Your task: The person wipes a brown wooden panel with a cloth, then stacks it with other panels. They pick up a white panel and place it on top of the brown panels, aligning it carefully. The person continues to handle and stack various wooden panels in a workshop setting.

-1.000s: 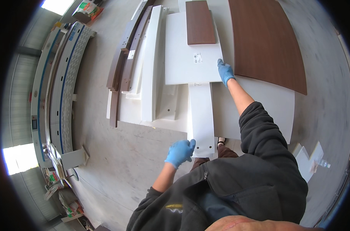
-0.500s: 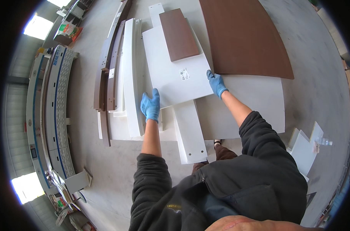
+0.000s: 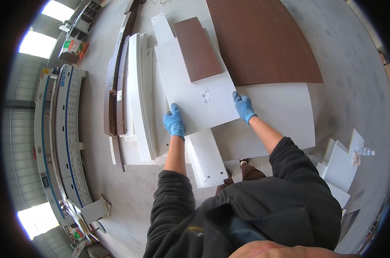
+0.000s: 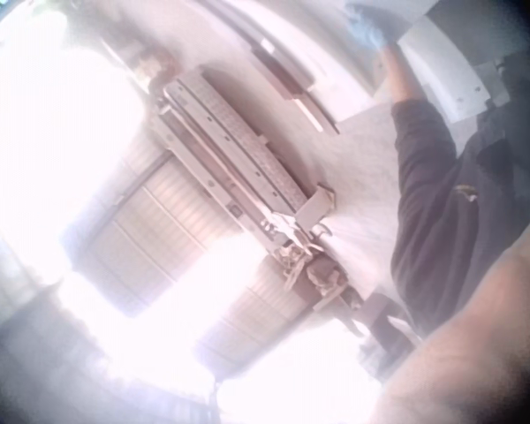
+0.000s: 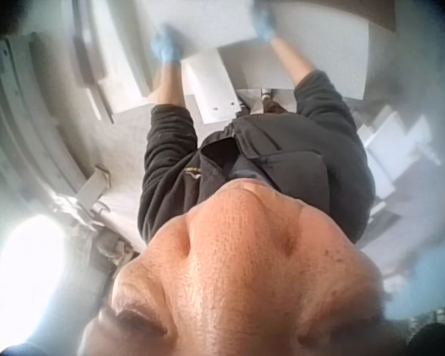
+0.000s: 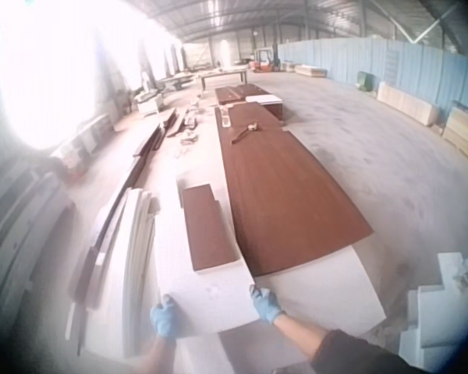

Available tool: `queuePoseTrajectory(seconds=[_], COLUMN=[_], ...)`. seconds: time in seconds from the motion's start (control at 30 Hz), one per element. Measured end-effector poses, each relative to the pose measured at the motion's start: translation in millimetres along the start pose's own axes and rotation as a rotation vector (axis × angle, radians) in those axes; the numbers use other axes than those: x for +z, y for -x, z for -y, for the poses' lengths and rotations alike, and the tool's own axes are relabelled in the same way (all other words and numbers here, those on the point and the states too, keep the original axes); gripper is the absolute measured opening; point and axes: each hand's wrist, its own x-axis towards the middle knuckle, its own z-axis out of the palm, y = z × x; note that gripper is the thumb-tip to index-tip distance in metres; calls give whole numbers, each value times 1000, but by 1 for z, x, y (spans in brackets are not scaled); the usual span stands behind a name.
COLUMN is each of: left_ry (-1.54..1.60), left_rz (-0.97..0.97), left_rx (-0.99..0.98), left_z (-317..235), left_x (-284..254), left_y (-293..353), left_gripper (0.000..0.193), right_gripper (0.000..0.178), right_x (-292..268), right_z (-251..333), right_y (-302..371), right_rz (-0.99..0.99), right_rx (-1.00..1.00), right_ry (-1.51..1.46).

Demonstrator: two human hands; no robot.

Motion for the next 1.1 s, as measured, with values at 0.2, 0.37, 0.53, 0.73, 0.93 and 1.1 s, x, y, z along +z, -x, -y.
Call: queuePoseTrajectory(seconds=[0.2, 0.37, 0.53, 0.73, 0.93, 1.1], left_ry=[112, 84, -74, -246, -180, -581], left_rz=[-6, 64, 91, 238, 106, -130], left_rx=[115, 130, 173, 162, 646, 420], left_z=[-50, -85, -113, -121, -99, -54], left_x=[35, 102, 158, 190, 150, 88], left_y=[33, 43, 64, 79, 110, 144], left_gripper=[65, 67, 64, 62, 65, 118], right_gripper=[65, 71, 69, 69, 66, 55], right_x=[-49, -120, -169, -197, -205, -217], right_z=[-23, -49, -82, -118, -115, -58], right_y=[-18, -52, -64, -72, -71, -46], right_rz=[-117, -147, -212, -242, -245, -256], right_rx=[0, 72, 145, 188, 121, 9], right_ry=[-20, -32, 44, 49, 251, 837])
